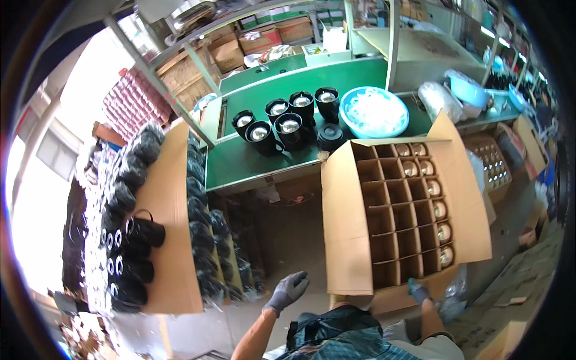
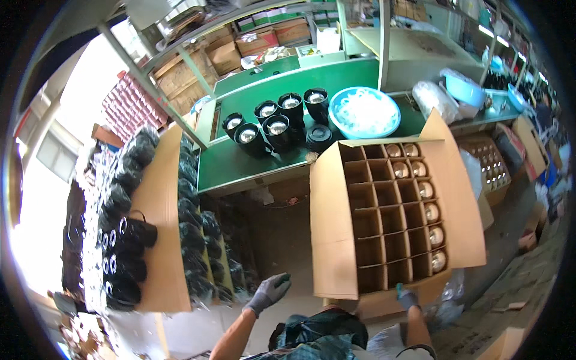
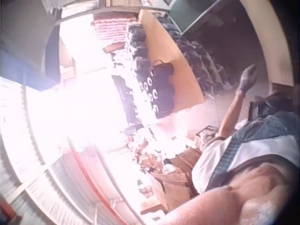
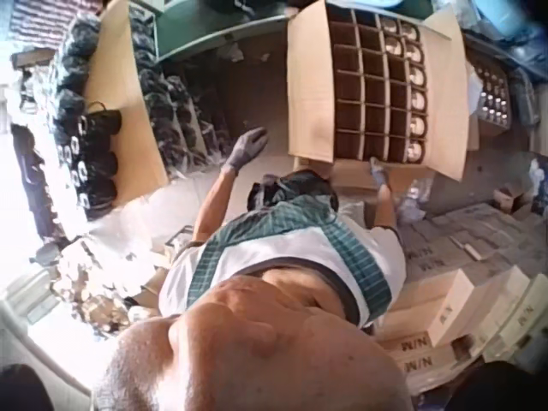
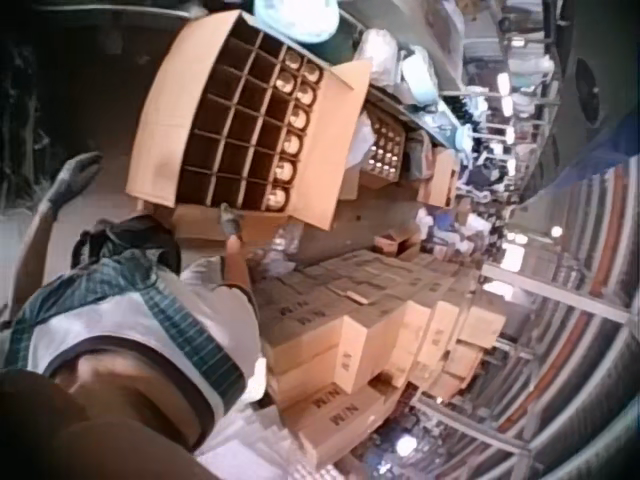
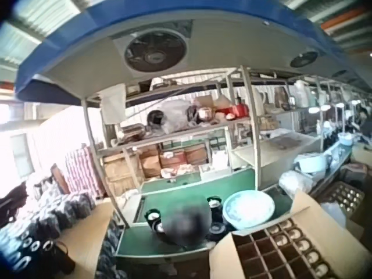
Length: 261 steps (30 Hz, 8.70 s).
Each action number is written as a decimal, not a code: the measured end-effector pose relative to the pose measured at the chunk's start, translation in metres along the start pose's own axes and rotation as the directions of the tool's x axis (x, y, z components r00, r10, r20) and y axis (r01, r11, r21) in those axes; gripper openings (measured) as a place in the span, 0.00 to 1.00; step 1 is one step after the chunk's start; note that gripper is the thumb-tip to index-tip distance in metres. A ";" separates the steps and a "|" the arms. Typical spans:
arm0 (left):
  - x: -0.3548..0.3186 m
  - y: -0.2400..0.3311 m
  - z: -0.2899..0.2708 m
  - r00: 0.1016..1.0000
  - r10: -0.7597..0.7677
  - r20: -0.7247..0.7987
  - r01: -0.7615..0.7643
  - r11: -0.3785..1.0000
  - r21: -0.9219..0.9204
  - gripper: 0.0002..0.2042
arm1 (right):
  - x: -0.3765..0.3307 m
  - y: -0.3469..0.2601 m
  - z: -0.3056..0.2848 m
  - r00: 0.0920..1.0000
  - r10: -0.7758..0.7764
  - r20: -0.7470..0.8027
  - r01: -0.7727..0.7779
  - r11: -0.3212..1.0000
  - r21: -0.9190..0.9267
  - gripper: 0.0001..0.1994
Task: The person assembles black electric kettles by inserting a metal rod into the base, attaching a lid, and placing a white ring on top. The person handles the kettles one at a time and places the finished units on a green workbench.
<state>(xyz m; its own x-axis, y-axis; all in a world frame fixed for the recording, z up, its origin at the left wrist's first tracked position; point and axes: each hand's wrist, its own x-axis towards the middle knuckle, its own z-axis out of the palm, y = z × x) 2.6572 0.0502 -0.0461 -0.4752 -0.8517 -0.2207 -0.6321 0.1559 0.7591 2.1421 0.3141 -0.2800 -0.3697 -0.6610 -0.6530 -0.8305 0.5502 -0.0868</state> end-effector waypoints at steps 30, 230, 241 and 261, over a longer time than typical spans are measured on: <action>0.638 -0.062 -0.416 0.960 0.175 0.218 -0.278 0.523 0.806 0.39 | 0.284 -0.680 -0.580 0.855 -0.112 -0.506 0.115 0.993 -0.025 0.64; 0.315 -0.058 -0.516 0.731 0.248 -0.636 -0.466 0.861 -0.201 0.10 | 0.060 -0.828 -0.489 0.183 -0.344 -0.921 0.982 0.031 0.184 0.61; 0.303 -0.086 -0.545 0.774 -0.191 -0.603 -0.288 0.742 -0.605 0.11 | 0.064 -0.880 -0.508 -0.371 -0.480 -0.795 0.897 0.035 -0.440 0.49; 0.320 -0.064 -0.557 0.812 -0.062 -0.581 -0.043 0.985 -0.166 0.16 | 0.205 -0.848 -0.475 0.626 -0.778 -0.055 0.009 -0.064 0.998 0.24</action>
<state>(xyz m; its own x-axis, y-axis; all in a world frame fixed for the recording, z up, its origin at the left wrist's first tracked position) 2.8866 -0.5110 0.1758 0.0093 -0.9916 0.1294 -0.5010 0.1073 0.8588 2.5721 -0.5306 0.0171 0.3916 -0.8700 -0.2995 0.4652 0.4680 -0.7514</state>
